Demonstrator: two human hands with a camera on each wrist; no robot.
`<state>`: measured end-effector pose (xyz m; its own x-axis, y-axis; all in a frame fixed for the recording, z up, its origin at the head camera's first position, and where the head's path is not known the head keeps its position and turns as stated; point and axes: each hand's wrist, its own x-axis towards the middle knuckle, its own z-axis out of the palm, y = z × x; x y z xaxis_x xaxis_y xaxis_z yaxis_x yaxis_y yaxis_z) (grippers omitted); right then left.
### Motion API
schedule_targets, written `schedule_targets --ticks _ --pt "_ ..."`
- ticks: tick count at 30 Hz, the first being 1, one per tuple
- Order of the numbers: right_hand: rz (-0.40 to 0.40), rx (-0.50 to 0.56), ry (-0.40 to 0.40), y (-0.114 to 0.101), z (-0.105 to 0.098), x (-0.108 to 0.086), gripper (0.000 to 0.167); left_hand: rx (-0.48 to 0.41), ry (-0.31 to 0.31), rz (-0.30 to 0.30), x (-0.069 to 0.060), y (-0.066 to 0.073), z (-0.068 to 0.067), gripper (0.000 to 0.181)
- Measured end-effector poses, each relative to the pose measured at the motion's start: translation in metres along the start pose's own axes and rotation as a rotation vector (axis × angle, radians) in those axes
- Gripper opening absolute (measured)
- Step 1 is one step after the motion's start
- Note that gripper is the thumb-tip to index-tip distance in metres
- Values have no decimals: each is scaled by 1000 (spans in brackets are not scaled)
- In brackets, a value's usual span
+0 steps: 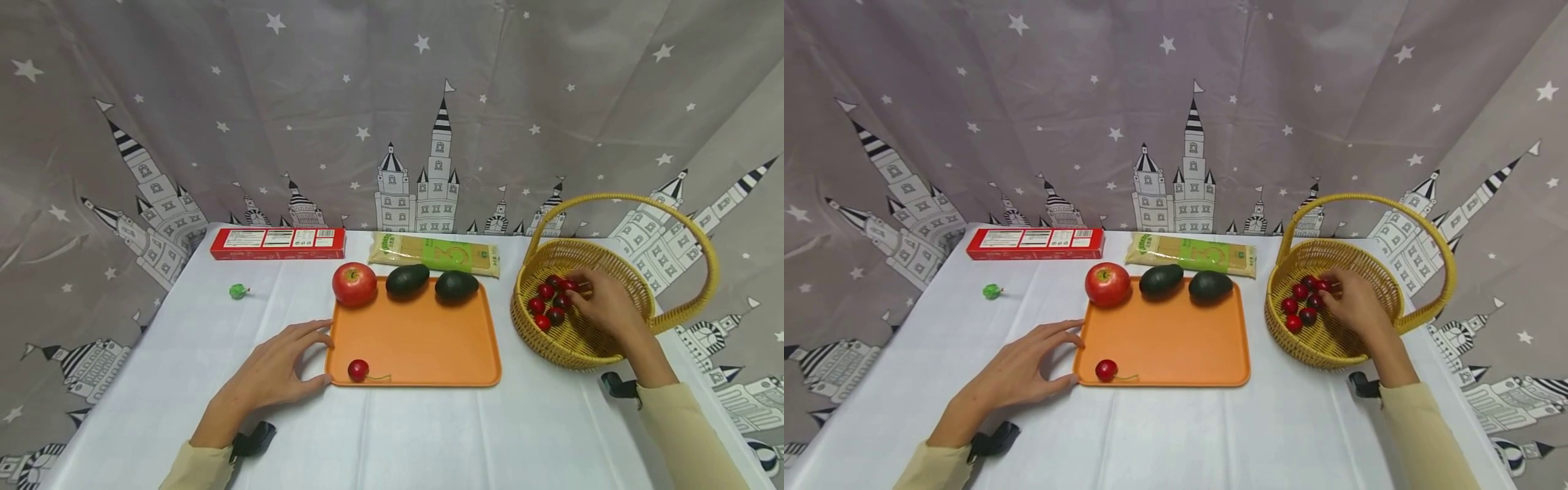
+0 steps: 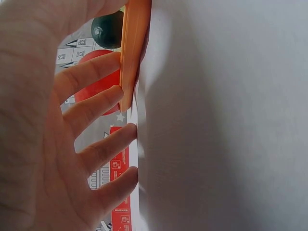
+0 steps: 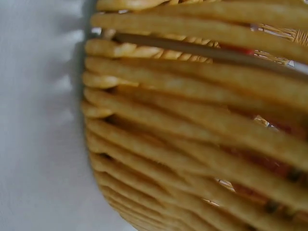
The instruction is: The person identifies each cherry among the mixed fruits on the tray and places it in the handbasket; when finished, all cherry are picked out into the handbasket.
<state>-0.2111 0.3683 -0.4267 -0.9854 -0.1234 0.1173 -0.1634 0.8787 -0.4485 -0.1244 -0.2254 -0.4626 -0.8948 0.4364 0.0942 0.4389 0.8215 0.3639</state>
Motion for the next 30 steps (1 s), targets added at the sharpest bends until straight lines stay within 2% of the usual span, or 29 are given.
schedule_targets --ticks 5,18,30 --pt "20 -2 -20 2 -1 0 35 0 -2 -3 0 0 1 50" --pt "4 -14 -86 8 -2 2 35 3 -16 -15 0 1 0 51" --pt "-6 -6 -53 4 -5 -1 37 10 4 2 -1 1 0 50"
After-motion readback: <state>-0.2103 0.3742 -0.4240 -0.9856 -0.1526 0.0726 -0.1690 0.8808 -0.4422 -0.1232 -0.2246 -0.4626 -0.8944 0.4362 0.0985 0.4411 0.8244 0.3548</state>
